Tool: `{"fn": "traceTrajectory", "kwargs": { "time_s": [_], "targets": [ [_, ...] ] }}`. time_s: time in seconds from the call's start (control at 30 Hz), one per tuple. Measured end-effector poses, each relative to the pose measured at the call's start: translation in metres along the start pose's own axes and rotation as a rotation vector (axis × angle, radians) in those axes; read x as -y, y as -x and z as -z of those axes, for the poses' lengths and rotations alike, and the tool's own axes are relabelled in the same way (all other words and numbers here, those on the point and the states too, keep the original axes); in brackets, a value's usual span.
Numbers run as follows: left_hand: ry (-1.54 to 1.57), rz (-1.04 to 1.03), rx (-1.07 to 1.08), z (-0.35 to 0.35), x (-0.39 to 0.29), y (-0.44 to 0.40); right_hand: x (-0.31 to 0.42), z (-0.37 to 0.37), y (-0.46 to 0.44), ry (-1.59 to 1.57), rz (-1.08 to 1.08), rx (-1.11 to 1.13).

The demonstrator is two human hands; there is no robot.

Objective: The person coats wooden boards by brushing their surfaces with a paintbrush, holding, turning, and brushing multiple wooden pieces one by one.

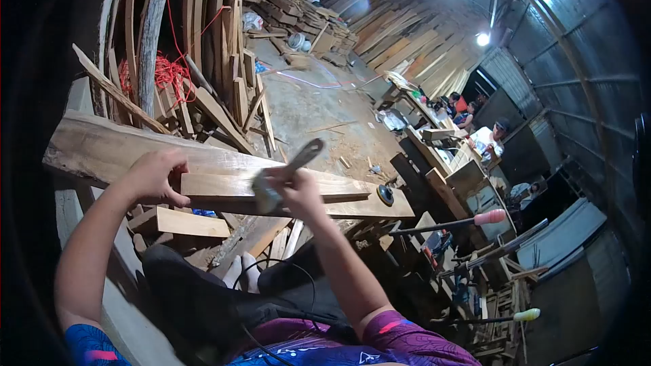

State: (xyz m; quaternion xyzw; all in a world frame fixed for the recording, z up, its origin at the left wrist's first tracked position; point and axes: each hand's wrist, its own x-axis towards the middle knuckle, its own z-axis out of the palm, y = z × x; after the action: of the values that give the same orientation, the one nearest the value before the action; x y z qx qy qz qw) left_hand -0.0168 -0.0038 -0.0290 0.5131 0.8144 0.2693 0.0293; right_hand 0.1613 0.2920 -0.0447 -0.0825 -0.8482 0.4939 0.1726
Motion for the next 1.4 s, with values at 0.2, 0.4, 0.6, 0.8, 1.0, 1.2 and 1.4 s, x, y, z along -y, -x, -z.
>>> {"fn": "traceTrajectory", "kwargs": {
  "time_s": [0.2, 0.4, 0.6, 0.8, 1.0, 1.2, 1.4],
  "targets": [
    [0.021, -0.005, -0.002, -0.003, 0.005, 0.001, -0.058, 0.125, 0.008, 0.971, -0.252, -0.42],
    [0.018, 0.035, 0.038, 0.003, -0.004, 0.002, -0.019, 0.052, 0.015, 0.948, 0.079, -0.26],
    [0.021, 0.039, 0.046, 0.004, -0.006, 0.0, 0.067, -0.051, 0.027, 0.157, 0.258, 0.043],
    [0.022, 0.026, 0.015, -0.001, -0.001, 0.002, -0.037, 0.029, 0.017, 0.265, -0.019, -0.276],
    [0.028, 0.038, 0.015, -0.003, 0.0, 0.003, -0.084, 0.147, 0.038, 1.001, -0.253, -0.582],
    [0.014, 0.02, 0.015, 0.003, -0.005, 0.003, -0.009, 0.025, 0.024, 0.628, 0.281, -0.281],
    [-0.072, 0.002, 0.026, 0.0, -0.004, 0.003, 0.074, -0.07, 0.025, 0.204, 0.278, 0.024]
  ]
}}
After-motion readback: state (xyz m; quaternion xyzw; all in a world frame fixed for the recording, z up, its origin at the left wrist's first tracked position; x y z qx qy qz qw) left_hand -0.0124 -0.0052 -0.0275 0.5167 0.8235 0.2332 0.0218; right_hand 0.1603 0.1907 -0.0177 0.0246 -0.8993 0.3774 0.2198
